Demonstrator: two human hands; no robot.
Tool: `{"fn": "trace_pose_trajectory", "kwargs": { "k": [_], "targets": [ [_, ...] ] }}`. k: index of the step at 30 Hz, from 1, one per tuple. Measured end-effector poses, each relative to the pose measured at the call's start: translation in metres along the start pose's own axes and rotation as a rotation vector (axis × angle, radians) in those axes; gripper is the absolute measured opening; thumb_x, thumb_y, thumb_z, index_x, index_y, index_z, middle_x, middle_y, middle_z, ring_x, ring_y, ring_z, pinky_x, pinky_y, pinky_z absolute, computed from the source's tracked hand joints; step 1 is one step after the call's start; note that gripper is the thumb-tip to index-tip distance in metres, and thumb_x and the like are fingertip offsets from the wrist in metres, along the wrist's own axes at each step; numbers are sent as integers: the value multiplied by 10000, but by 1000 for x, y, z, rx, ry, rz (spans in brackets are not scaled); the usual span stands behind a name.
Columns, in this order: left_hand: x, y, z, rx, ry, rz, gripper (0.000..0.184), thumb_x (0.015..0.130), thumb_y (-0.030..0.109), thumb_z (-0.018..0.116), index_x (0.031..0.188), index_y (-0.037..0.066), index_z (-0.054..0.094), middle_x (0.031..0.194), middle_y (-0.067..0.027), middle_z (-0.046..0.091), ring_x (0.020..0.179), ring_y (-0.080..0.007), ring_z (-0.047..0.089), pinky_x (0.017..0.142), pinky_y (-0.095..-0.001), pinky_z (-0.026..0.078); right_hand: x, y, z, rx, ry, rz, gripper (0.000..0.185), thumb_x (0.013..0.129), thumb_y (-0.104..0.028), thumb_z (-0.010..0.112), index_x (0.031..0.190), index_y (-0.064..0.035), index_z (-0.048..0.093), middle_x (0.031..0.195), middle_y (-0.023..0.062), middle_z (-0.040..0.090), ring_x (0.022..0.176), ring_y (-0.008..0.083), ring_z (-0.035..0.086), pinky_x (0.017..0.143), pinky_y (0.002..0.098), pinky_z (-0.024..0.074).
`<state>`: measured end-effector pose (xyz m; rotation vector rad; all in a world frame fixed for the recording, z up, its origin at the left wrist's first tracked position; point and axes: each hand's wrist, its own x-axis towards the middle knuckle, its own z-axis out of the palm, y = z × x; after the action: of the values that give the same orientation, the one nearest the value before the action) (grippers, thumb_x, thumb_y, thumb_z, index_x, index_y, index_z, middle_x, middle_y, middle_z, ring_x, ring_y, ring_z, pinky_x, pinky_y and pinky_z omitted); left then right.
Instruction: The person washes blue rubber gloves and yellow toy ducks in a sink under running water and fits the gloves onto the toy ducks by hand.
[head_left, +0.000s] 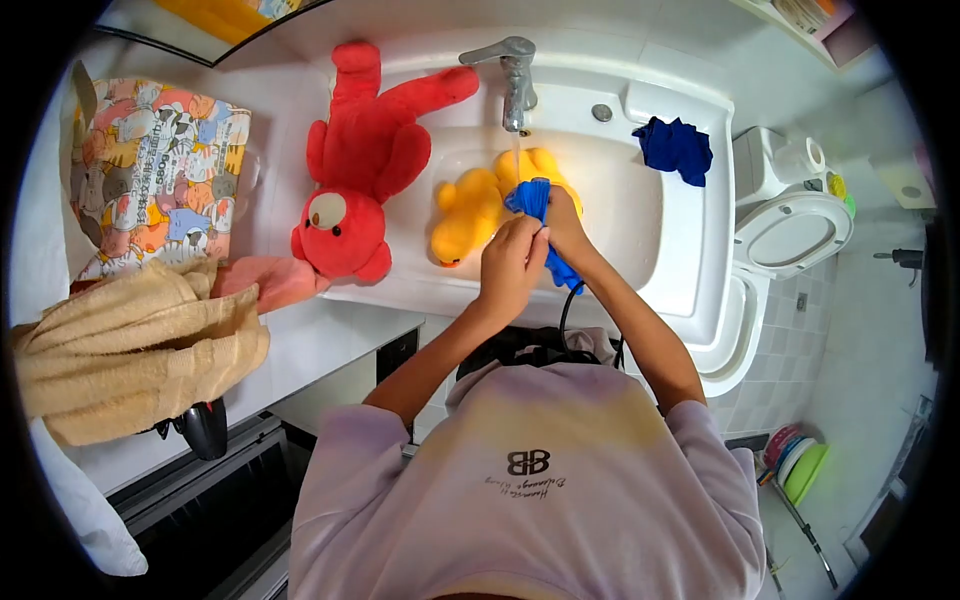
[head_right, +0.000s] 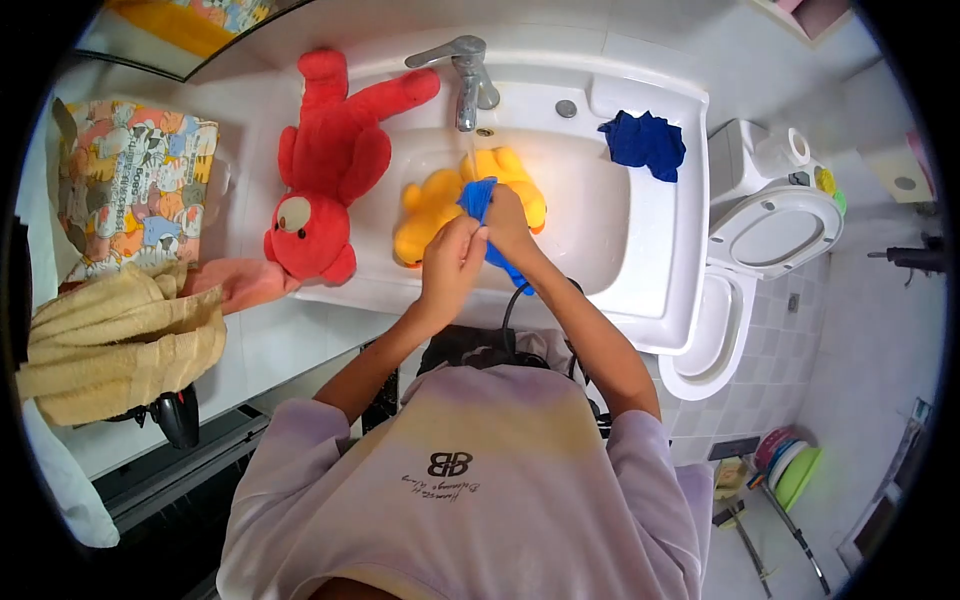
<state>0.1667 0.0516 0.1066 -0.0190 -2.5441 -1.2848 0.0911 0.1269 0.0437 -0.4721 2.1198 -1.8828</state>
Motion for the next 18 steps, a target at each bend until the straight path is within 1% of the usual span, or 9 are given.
{"fn": "trace_pose_trajectory", "kwargs": {
  "k": [2, 3, 6, 7, 8, 10, 12, 16, 18],
  "targets": [
    [0, 1, 5, -102, 25, -17, 87, 756, 74, 519, 728, 17, 459, 605, -128, 443, 551, -256, 456, 493, -332, 364, -1, 13, 7, 411, 123, 78, 197, 701, -139, 533, 812, 19, 570, 669, 89, 564, 619, 169, 537, 577, 285, 418],
    [2, 0, 6, -133, 27, -18, 128, 780, 95, 508, 708, 12, 442, 590, -87, 420, 519, -201, 423, 486, -298, 350, -2, 10, 6, 535, 118, 160, 152, 716, -107, 516, 816, -9, 576, 684, 44, 545, 610, 124, 496, 562, 272, 408],
    [4, -17, 14, -541, 18, -338, 187, 847, 190, 451, 744, 40, 492, 580, -4, 375, 519, -96, 354, 485, -205, 302, 1, -1, 7, 274, 195, 106, 145, 731, -99, 496, 819, -14, 573, 672, 47, 536, 604, 106, 487, 544, 246, 395],
    [5, -15, 15, -631, 100, -438, 333, 851, 350, 424, 714, 59, 507, 598, 26, 384, 538, -74, 352, 517, -194, 302, 0, -6, 12, 315, 233, 17, 140, 744, -104, 485, 809, -17, 573, 649, 41, 532, 581, 101, 484, 525, 238, 388],
    [7, -15, 13, -633, 105, -438, 333, 851, 350, 424, 714, 59, 507, 598, 26, 384, 538, -74, 352, 517, -194, 302, -1, -10, 10, 312, 229, 16, 140, 744, -104, 485, 809, -17, 573, 649, 41, 532, 581, 101, 484, 525, 238, 388],
    [15, -9, 1, -710, 73, -820, 423, 815, 459, 433, 687, 63, 512, 602, 35, 379, 553, -59, 345, 535, -200, 299, -3, -22, 6, 217, 58, 82, 182, 780, -118, 492, 903, -2, 558, 813, 46, 575, 679, 103, 531, 612, 221, 434],
    [22, -14, -5, -715, 45, -801, 446, 786, 500, 454, 673, 72, 509, 600, 42, 386, 563, -47, 349, 538, -205, 291, 0, -26, 8, 250, 55, 50, 179, 785, -107, 470, 898, -1, 557, 807, 47, 579, 702, 100, 530, 631, 221, 429],
    [31, -31, -7, -622, -2, -590, 355, 795, 361, 509, 637, 43, 505, 566, 30, 401, 532, -41, 359, 466, -190, 292, 2, -21, 3, 219, 47, 23, 174, 781, -96, 443, 881, 0, 547, 785, 55, 578, 706, 114, 535, 647, 236, 429],
    [32, -40, -6, -624, -163, -555, 325, 786, 381, 487, 863, 70, 541, 804, -15, 523, 726, -75, 474, 679, -204, 356, 0, -14, 4, -55, 35, -244, 132, 742, -76, 443, 801, -2, 535, 615, 105, 551, 539, 204, 526, 514, 286, 413]
  ]
}}
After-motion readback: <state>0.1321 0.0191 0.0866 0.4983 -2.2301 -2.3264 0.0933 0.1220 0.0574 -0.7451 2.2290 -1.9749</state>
